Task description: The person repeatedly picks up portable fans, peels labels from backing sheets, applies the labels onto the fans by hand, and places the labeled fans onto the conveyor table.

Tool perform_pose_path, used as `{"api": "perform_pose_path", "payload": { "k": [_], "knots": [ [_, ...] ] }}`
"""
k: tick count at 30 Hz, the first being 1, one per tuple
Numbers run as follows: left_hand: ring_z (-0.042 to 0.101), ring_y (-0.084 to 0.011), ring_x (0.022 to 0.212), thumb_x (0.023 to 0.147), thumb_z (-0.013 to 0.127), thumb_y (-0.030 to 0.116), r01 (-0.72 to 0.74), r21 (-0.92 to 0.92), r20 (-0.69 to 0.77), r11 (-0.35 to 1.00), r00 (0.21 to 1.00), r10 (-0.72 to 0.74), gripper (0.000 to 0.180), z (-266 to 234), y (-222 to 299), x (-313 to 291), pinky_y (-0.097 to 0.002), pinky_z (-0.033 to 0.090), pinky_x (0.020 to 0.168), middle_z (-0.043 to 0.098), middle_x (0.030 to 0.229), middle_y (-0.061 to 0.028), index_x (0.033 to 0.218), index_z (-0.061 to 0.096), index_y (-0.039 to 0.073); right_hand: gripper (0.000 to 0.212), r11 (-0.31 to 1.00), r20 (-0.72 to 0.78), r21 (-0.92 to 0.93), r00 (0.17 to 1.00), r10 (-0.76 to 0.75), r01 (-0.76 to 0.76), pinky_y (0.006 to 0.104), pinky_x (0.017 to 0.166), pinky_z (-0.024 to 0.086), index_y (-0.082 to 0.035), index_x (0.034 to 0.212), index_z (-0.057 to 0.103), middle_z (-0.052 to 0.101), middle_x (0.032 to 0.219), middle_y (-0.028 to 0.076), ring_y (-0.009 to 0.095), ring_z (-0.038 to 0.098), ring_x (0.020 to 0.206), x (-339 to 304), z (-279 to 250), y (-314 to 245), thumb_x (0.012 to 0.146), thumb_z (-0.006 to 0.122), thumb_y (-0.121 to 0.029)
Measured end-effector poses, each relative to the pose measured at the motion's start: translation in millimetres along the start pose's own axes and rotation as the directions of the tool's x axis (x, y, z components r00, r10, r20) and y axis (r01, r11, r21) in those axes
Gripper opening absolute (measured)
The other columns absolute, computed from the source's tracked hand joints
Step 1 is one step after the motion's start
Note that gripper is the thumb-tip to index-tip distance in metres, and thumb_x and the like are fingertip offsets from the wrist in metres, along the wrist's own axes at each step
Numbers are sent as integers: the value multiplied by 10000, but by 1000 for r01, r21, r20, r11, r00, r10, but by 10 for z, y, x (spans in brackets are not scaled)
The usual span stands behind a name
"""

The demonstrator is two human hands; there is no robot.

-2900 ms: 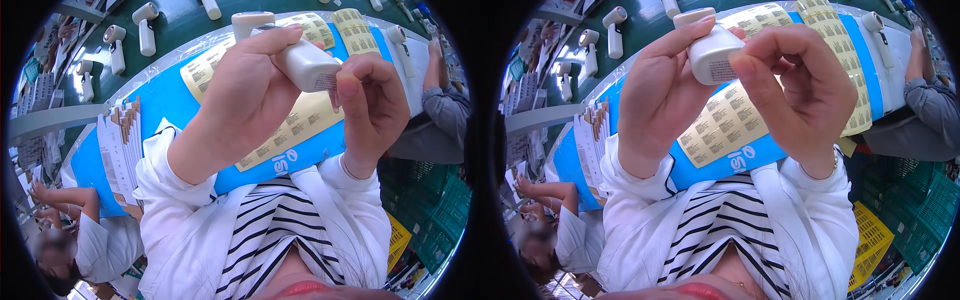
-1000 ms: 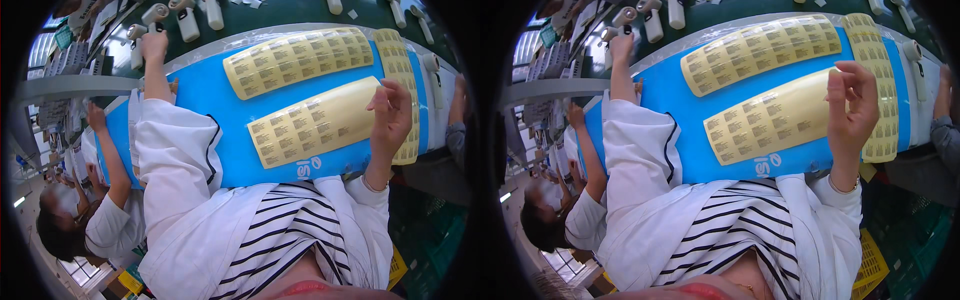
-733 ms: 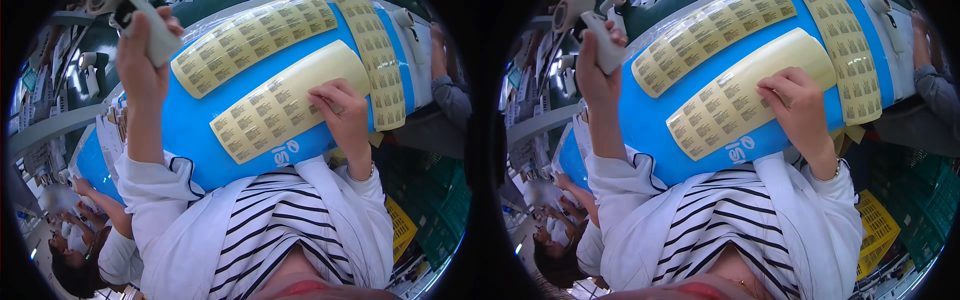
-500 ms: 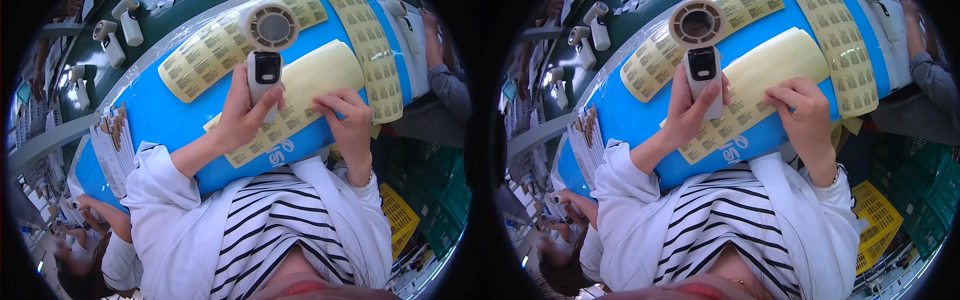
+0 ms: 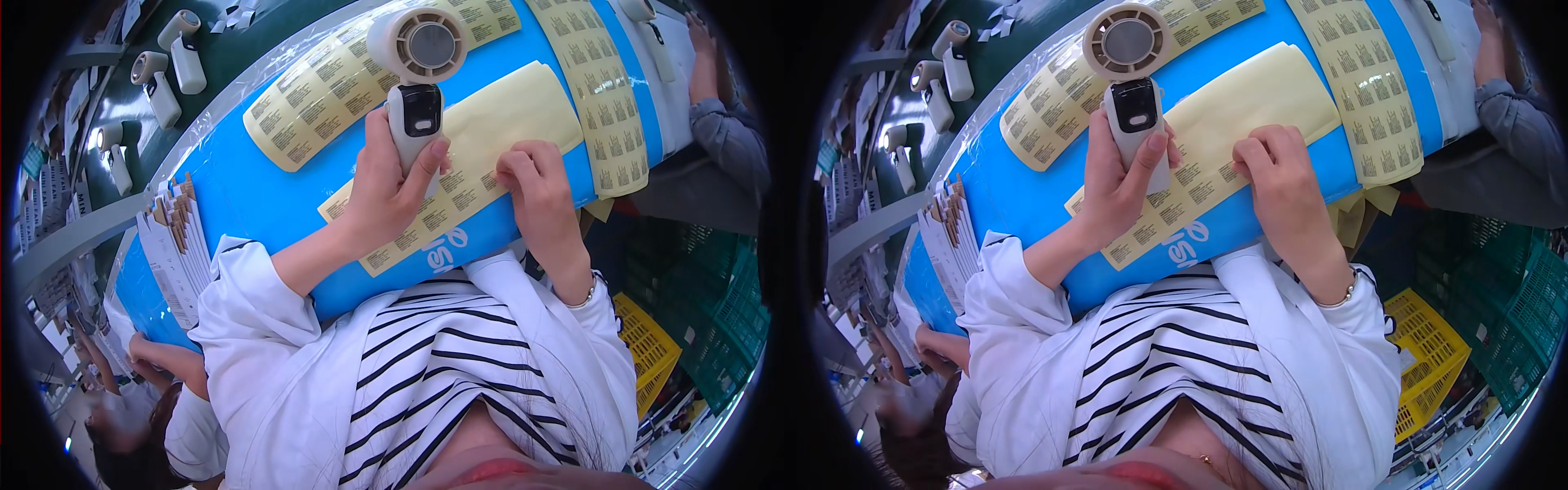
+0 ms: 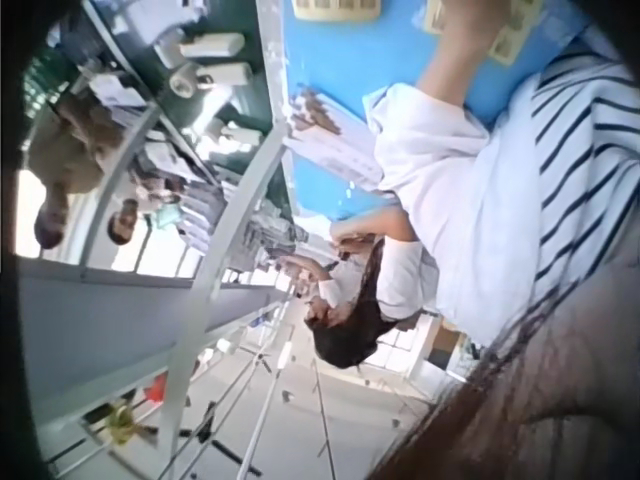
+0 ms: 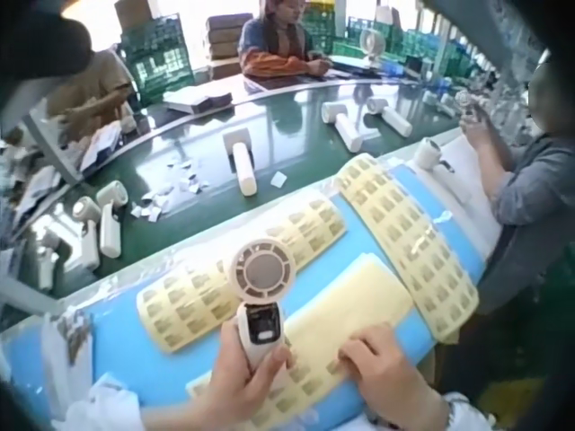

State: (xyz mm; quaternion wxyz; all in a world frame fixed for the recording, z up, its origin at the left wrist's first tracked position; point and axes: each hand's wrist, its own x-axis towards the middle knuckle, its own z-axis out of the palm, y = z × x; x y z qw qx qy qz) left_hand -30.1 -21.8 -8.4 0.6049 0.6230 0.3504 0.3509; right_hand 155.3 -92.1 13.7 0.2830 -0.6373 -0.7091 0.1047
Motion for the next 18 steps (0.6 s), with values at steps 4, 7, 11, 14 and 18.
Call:
{"api": "perform_pose_path", "payload": {
  "k": [4,7,11,14,18],
  "knots": [
    [622,-149,742,925,546,198,3,7,-25,1000,1000,-3,340,-4,-2,3,-286,492,651,582,827,-109,1082,322,-3,158,999,30,-35,999,-37,38,347,701,451,-31,868,568,541,862,108,286,532,809,-41,-6,7,734,613,40],
    [627,-153,748,914,569,214,50,-2,-16,999,999,-50,359,-28,41,19,-297,513,675,580,866,-111,1079,330,4,153,962,240,261,971,14,-78,314,700,444,-39,897,555,539,869,87,237,539,789,50,-194,149,771,617,20],
    [630,-162,788,901,591,227,69,-193,-11,979,997,-73,378,-79,153,104,-315,533,716,571,923,-115,1087,342,12,97,807,-71,588,990,121,-56,246,684,414,-48,941,544,545,867,20,116,511,766,339,-464,120,871,604,-78],
    [604,-189,927,922,546,250,247,-548,61,799,965,-256,347,-89,635,183,-321,512,807,590,984,-123,1122,446,-16,121,685,-220,716,975,40,133,202,670,396,-33,966,536,559,879,10,69,501,762,476,-497,-103,898,597,-113],
    [599,-201,953,957,463,245,269,-710,163,651,962,-221,360,-142,1054,271,-332,475,882,576,1079,-147,1148,466,-59,174,559,-250,803,968,0,207,203,599,366,-12,923,485,534,792,65,77,459,648,544,-499,-606,919,565,-167]
  ]
}}
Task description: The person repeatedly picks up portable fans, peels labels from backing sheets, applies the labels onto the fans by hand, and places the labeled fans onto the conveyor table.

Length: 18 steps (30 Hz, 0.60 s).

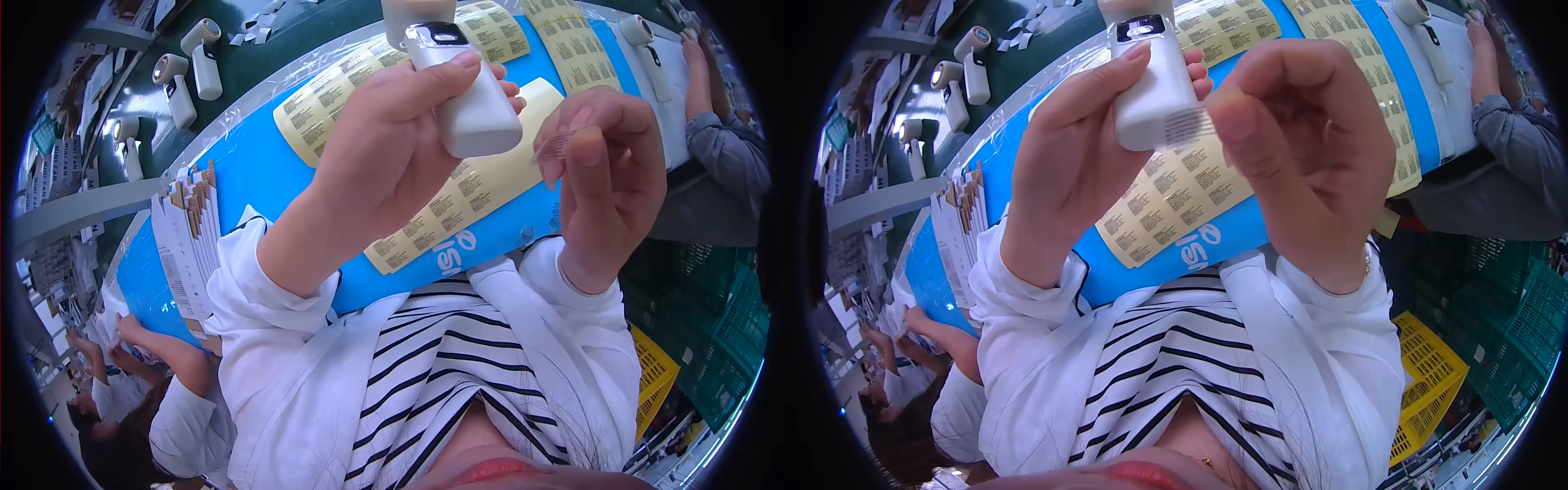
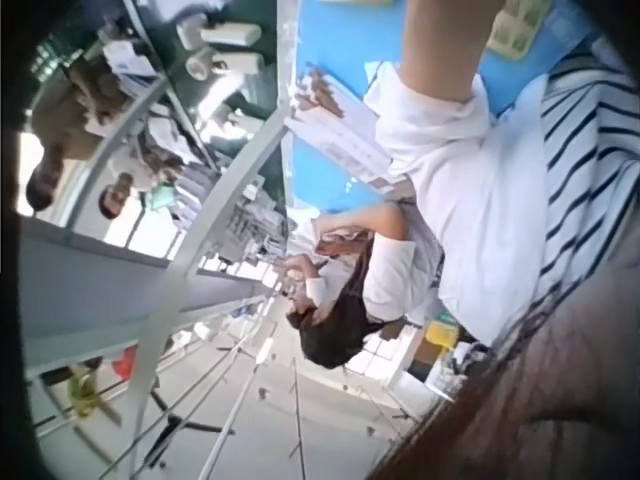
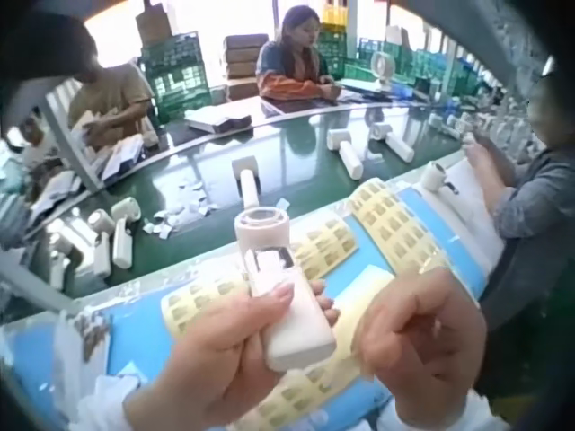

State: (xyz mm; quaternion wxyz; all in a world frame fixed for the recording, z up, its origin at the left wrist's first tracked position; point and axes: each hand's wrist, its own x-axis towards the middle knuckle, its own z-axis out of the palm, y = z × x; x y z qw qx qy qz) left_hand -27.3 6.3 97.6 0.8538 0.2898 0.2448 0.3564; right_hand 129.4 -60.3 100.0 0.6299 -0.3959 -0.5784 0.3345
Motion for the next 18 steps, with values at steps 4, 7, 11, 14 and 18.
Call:
{"api": "perform_pose_path", "payload": {
  "k": [4,7,11,14,18],
  "knots": [
    [575,-210,943,945,488,166,-13,-280,1,960,1000,14,273,93,-1,-41,-342,461,884,541,993,-143,1084,436,-62,160,994,-30,16,993,-111,111,187,566,352,2,914,491,539,774,64,64,445,609,61,164,17,904,582,-129],
    [569,-217,943,945,479,147,-49,-354,-31,934,999,40,264,120,-12,-82,-346,457,877,540,988,-148,1090,426,-66,131,979,-18,-114,985,-169,166,172,569,340,9,910,509,540,788,57,56,442,625,35,182,17,888,596,-86],
    [565,-223,937,941,469,127,-13,-384,-17,923,1000,7,277,135,-8,-89,-351,459,860,532,1001,-149,1122,401,-73,130,976,12,-156,988,-154,154,165,579,336,25,913,532,542,803,47,46,432,631,23,140,50,872,615,-66],
    [556,-239,1040,978,386,196,0,-329,-83,944,996,-29,351,194,-2,-80,-355,418,960,558,1108,-185,1163,437,-97,128,979,7,-138,989,-148,148,162,582,336,30,916,540,543,811,45,44,431,635,21,132,30,865,621,-54],
    [555,-242,1046,976,389,187,-5,-327,-93,945,995,-26,347,193,-11,-78,-358,426,956,556,1110,-187,1167,433,-99,124,977,31,-143,987,-158,161,160,582,334,32,918,545,546,821,47,42,435,641,27,109,37,857,626,-38]
  ]
}}
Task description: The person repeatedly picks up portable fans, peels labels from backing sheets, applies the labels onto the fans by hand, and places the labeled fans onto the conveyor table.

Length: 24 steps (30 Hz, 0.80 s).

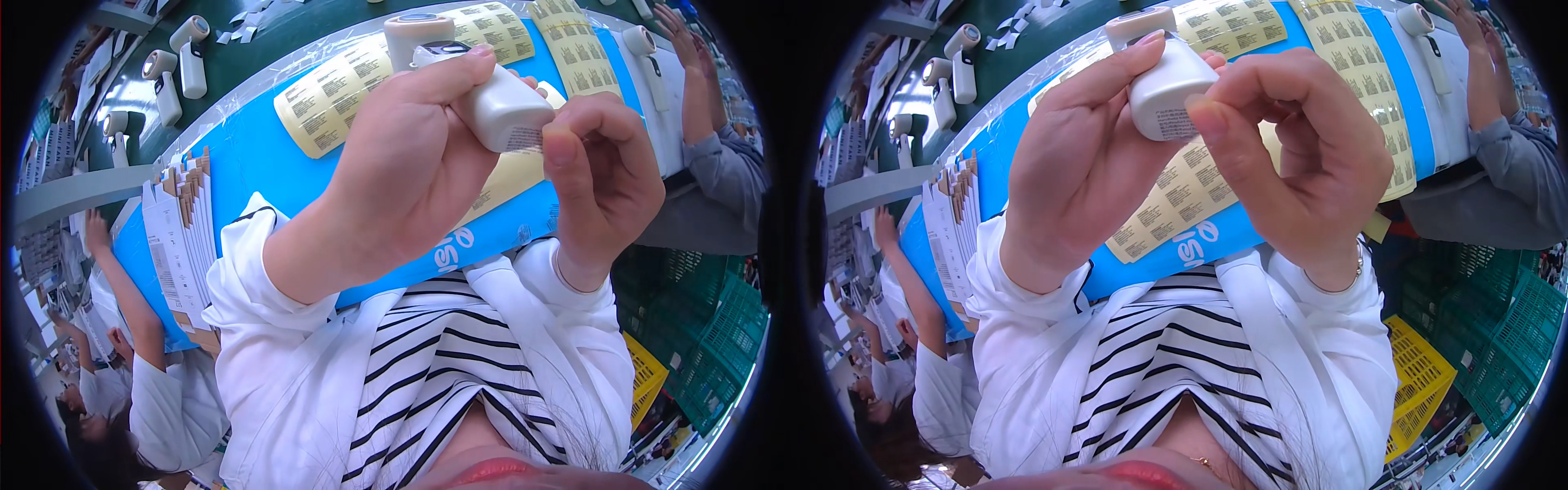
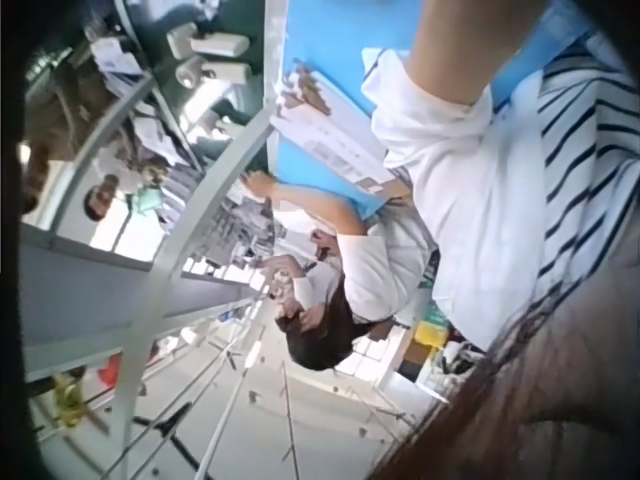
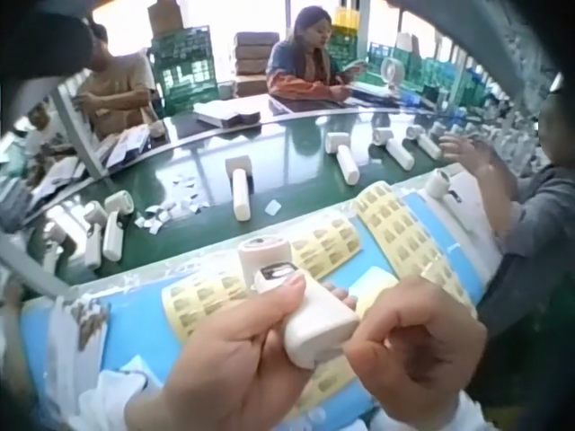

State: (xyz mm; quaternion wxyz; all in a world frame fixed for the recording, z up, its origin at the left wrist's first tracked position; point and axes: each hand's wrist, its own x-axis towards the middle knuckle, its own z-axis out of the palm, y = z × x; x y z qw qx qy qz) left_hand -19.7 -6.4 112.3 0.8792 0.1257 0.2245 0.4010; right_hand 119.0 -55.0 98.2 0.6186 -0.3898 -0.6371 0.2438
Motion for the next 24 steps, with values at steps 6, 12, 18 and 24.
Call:
{"api": "perform_pose_path", "payload": {
  "k": [6,12,18,24],
  "knots": [
    [559,-244,1043,973,394,174,-12,-51,-2,999,1000,12,330,-3,-13,16,-360,430,955,558,1105,-186,1159,437,-96,132,1000,16,-2,1000,-12,12,155,584,337,37,920,552,552,831,47,42,440,645,15,-4,31,846,638,-30],
    [560,-239,1036,973,393,172,-37,-69,-36,997,999,34,318,2,-17,32,-355,432,952,563,1092,-181,1143,449,-91,138,1000,10,7,1000,14,-14,153,582,336,41,917,556,558,834,48,41,444,643,22,10,52,840,647,-29],
    [563,-238,1026,976,386,175,-52,-53,-26,997,998,51,311,-22,-14,58,-356,434,943,565,1085,-177,1124,458,-88,125,999,23,-37,1000,-13,14,152,590,339,37,905,564,562,841,36,38,444,645,49,18,86,837,650,-24],
    [564,-231,1013,975,386,173,-64,-48,-43,997,997,62,306,-59,26,68,-348,436,929,567,1083,-169,1121,463,-85,121,999,3,-36,1000,-16,16,148,608,341,41,905,569,566,849,24,33,454,669,80,79,120,832,652,-8]
  ]
}}
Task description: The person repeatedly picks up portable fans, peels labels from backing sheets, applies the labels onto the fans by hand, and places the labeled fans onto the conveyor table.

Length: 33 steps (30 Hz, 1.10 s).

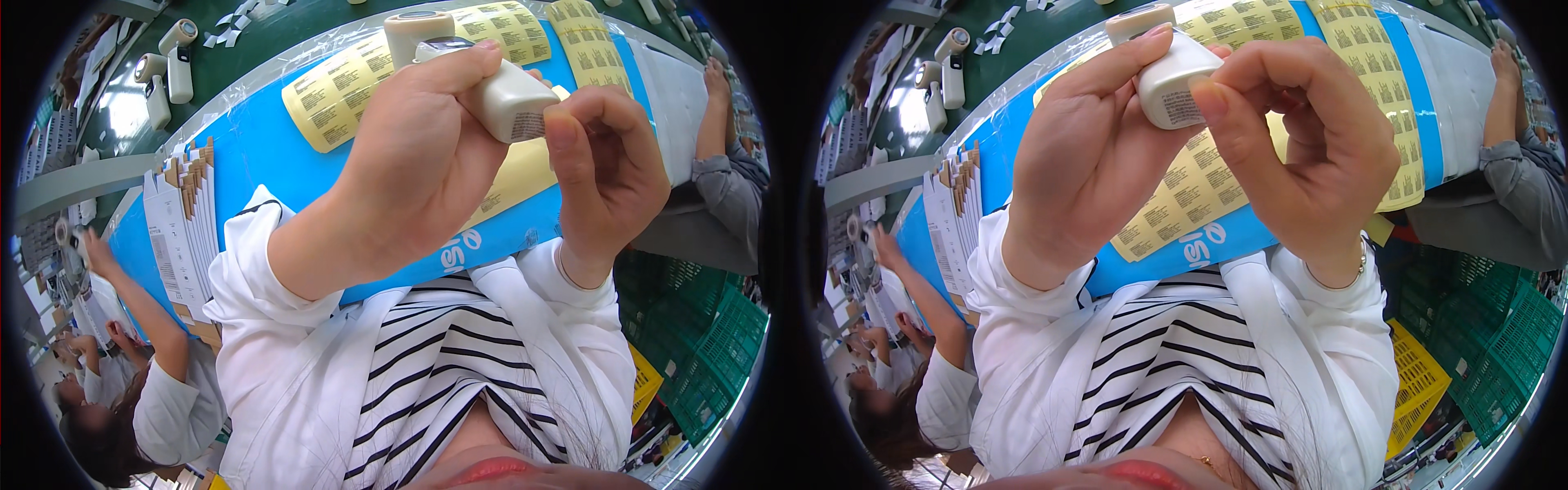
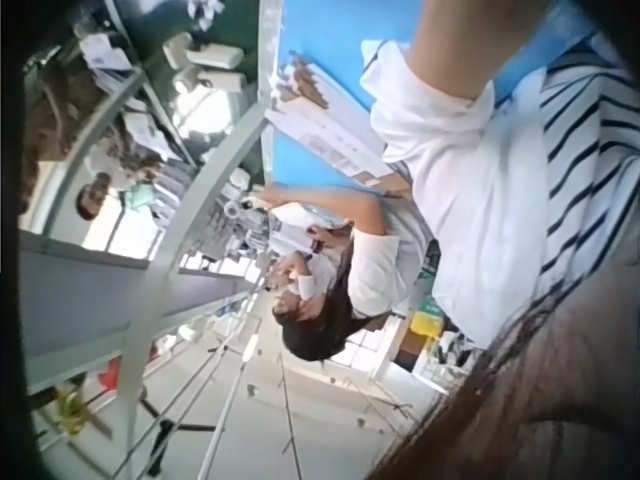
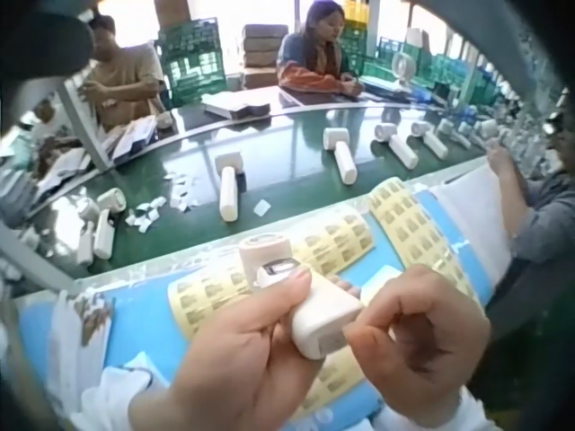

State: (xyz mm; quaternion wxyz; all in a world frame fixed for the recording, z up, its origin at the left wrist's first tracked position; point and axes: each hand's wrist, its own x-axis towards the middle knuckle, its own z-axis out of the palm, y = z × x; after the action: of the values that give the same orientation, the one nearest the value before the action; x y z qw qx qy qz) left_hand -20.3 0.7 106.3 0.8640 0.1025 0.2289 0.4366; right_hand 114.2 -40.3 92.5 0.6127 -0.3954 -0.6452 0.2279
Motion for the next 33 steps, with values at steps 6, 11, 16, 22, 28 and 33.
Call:
{"api": "perform_pose_path", "payload": {
  "k": [6,11,16,22,28,33],
  "knots": [
    [500,-209,1002,935,424,99,-9,-57,52,998,999,12,302,-62,24,12,-352,412,924,467,1093,-147,1157,355,-93,151,1000,-28,-11,1000,4,-4,153,617,354,42,927,565,558,840,26,44,451,662,7,93,-8,815,662,14],
    [510,-207,981,930,443,97,-37,-45,39,998,998,39,295,-85,90,-48,-350,432,887,475,1045,-148,1138,358,-94,314,980,42,-196,999,-27,35,177,616,400,29,1046,505,535,775,27,67,479,644,20,143,71,799,693,-21],
    [551,-286,1019,944,454,130,-154,166,153,974,980,128,323,-301,604,235,-376,444,945,515,1058,-214,1154,352,-92,453,995,-210,64,973,94,-82,165,532,402,-13,1220,348,553,700,41,56,503,559,60,96,249,857,617,-41],
    [561,-243,989,945,492,174,-383,751,-32,539,793,608,353,-1281,1857,978,-358,448,908,554,1072,-155,1165,463,-100,385,989,-164,33,975,148,-144,156,582,374,-15,1199,375,531,686,20,41,488,610,-74,57,299,880,586,-60],
    [390,-389,1195,821,514,462,556,780,-163,-288,625,764,558,-2053,2498,998,-479,295,1011,455,1262,-240,1215,553,67,329,977,-156,-81,971,181,-196,191,644,381,-29,1149,443,524,681,5,40,481,639,-176,-90,331,863,604,-51],
    [346,-383,1254,805,579,382,939,309,-64,-153,181,981,700,-2413,2845,527,-550,269,999,348,1343,-261,1302,362,-61,314,970,-170,-101,964,204,-223,200,672,389,-29,1142,457,523,680,-2,47,487,649,-248,-200,398,863,600,-48]
  ]
}}
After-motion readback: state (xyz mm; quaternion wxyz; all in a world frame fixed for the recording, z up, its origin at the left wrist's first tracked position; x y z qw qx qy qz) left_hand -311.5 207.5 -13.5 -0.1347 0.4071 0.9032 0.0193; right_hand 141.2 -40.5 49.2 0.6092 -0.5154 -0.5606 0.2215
